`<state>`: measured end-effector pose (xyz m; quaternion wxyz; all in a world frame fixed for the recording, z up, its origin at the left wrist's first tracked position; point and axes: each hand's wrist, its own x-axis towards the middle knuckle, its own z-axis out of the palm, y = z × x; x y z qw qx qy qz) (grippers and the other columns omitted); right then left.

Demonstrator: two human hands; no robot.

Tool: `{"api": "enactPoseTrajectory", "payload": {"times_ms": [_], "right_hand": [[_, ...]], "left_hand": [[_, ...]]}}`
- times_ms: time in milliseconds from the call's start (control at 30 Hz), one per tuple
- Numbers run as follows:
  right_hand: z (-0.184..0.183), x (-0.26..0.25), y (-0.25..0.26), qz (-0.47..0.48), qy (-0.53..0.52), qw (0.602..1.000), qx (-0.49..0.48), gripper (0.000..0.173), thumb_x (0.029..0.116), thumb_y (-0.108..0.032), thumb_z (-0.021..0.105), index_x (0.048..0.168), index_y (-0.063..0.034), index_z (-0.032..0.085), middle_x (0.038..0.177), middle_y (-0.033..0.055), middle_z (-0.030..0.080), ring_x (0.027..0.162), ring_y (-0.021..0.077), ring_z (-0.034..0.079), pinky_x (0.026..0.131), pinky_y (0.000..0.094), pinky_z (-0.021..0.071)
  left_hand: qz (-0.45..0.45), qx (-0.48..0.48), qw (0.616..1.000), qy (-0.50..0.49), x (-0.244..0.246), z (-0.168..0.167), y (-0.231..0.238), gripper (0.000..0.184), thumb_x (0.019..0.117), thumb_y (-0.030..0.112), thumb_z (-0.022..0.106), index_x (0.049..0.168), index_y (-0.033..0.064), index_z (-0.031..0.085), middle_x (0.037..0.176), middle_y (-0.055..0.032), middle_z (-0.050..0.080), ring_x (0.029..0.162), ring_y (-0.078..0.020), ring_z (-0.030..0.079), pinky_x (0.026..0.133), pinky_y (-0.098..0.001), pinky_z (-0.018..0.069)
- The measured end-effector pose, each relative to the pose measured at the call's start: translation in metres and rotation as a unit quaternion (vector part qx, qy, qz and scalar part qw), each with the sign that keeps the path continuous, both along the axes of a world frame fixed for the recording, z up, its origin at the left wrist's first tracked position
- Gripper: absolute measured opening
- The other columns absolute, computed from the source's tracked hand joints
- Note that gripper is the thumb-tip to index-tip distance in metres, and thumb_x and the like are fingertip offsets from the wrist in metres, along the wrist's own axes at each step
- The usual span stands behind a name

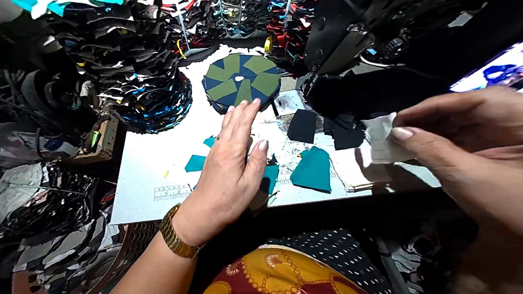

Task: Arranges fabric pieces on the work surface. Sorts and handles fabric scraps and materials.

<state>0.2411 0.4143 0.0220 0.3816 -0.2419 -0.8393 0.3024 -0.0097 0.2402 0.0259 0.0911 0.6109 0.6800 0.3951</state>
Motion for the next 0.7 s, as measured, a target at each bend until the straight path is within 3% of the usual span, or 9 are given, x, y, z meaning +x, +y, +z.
{"api": "enactPoseTrajectory", "payload": {"times_ms": [100, 167, 233, 333, 433, 533, 600, 700], "right_hand": [[0.016, -0.033, -0.017, 0.082, 0.082, 0.993, -0.026, 0.025, 0.0944, -0.016, 0.069, 0.118, -0.0123, 0.064, 0.103, -0.006, 0.068, 0.083, 0.0048, 0.067, 0.073, 0.0201, 0.0599], [0.024, -0.056, -0.037, 0.135, 0.135, 0.98, -0.053, 0.024, 0.0925, -0.01, 0.07, 0.115, -0.0109, 0.063, 0.102, -0.0047, 0.068, 0.08, 0.0052, 0.067, 0.07, 0.0195, 0.0601], [0.026, -0.074, -0.055, 0.162, 0.166, 0.97, -0.076, 0.022, 0.0917, -0.005, 0.07, 0.112, -0.0091, 0.063, 0.103, -0.0033, 0.068, 0.082, 0.0058, 0.067, 0.072, 0.02, 0.0608], [0.015, -0.089, -0.069, 0.142, 0.168, 0.97, -0.099, 0.02, 0.0906, -0.001, 0.069, 0.108, -0.0085, 0.064, 0.102, -0.0033, 0.068, 0.083, 0.0043, 0.066, 0.075, 0.0184, 0.0597], [-0.006, -0.099, -0.074, 0.089, 0.141, 0.98, -0.113, 0.02, 0.0894, 0.001, 0.069, 0.107, -0.0072, 0.063, 0.097, -0.0028, 0.067, 0.08, 0.0026, 0.065, 0.072, 0.0165, 0.058], [-0.026, -0.107, -0.075, 0.048, 0.106, 0.989, -0.093, 0.017, 0.0904, -0.001, 0.068, 0.106, -0.0046, 0.063, 0.092, -0.0005, 0.067, 0.076, 0.0025, 0.065, 0.068, 0.0167, 0.0572], [-0.037, -0.111, -0.073, 0.024, 0.075, 0.995, -0.059, 0.015, 0.0909, -0.004, 0.068, 0.105, -0.0048, 0.062, 0.09, 0.0002, 0.065, 0.075, 0.0022, 0.063, 0.067, 0.0164, 0.056], [-0.043, -0.112, -0.071, -0.006, 0.004, 1.0, 0.006, 0.016, 0.0937, -0.011, 0.067, 0.106, -0.0052, 0.059, 0.085, 0.0015, 0.062, 0.069, 0.0037, 0.06, 0.063, 0.0184, 0.0539]], "left_hand": [[-0.071, 0.004, 0.973, -0.219, -0.002, 0.012, 0.0, 0.056, 0.1071, 0.021, 0.048, 0.159, 0.0065, 0.033, 0.159, -0.0092, 0.043, 0.14, -0.0161, 0.049, 0.11, -0.0333, 0.0476], [-0.117, -0.015, 0.936, -0.332, 0.0, 0.015, -0.002, 0.063, 0.1046, 0.02, 0.052, 0.161, 0.0076, 0.027, 0.153, -0.0085, 0.049, 0.132, -0.0147, 0.055, 0.104, -0.0313, 0.0508], [-0.15, -0.02, 0.899, -0.412, 0.003, 0.014, -0.006, 0.069, 0.1019, 0.013, 0.056, 0.162, 0.0087, 0.022, 0.133, -0.0081, 0.062, 0.105, -0.0098, 0.066, 0.085, -0.0234, 0.0558], [-0.153, 0.003, 0.872, -0.466, -0.002, 0.01, -0.01, 0.07, 0.0992, -0.002, 0.057, 0.161, 0.0107, 0.027, 0.101, -0.0105, 0.067, 0.076, -0.0091, 0.065, 0.071, -0.0213, 0.0563], [-0.084, 0.025, 0.914, -0.396, -0.008, 0.006, -0.013, 0.067, 0.0977, -0.004, 0.061, 0.157, 0.0109, 0.035, 0.089, -0.0079, 0.065, 0.059, -0.0073, 0.056, 0.053, -0.0175, 0.05], [-0.029, 0.035, 0.974, -0.222, -0.01, -0.004, -0.015, 0.063, 0.0977, -0.001, 0.063, 0.155, 0.0077, 0.038, 0.075, -0.0076, 0.058, 0.048, -0.0112, 0.05, 0.041, -0.0208, 0.0443], [-0.001, 0.02, 0.993, -0.118, -0.009, -0.009, -0.015, 0.062, 0.0983, 0.002, 0.064, 0.155, 0.0058, 0.04, 0.07, -0.0057, 0.054, 0.046, -0.0113, 0.046, 0.04, -0.0228, 0.0408], [0.04, -0.033, 0.999, -0.016, -0.007, -0.012, -0.011, 0.062, 0.1001, 0.011, 0.064, 0.157, 0.0093, 0.039, 0.071, -0.0025, 0.057, 0.049, -0.013, 0.048, 0.043, -0.0283, 0.0428]]}}
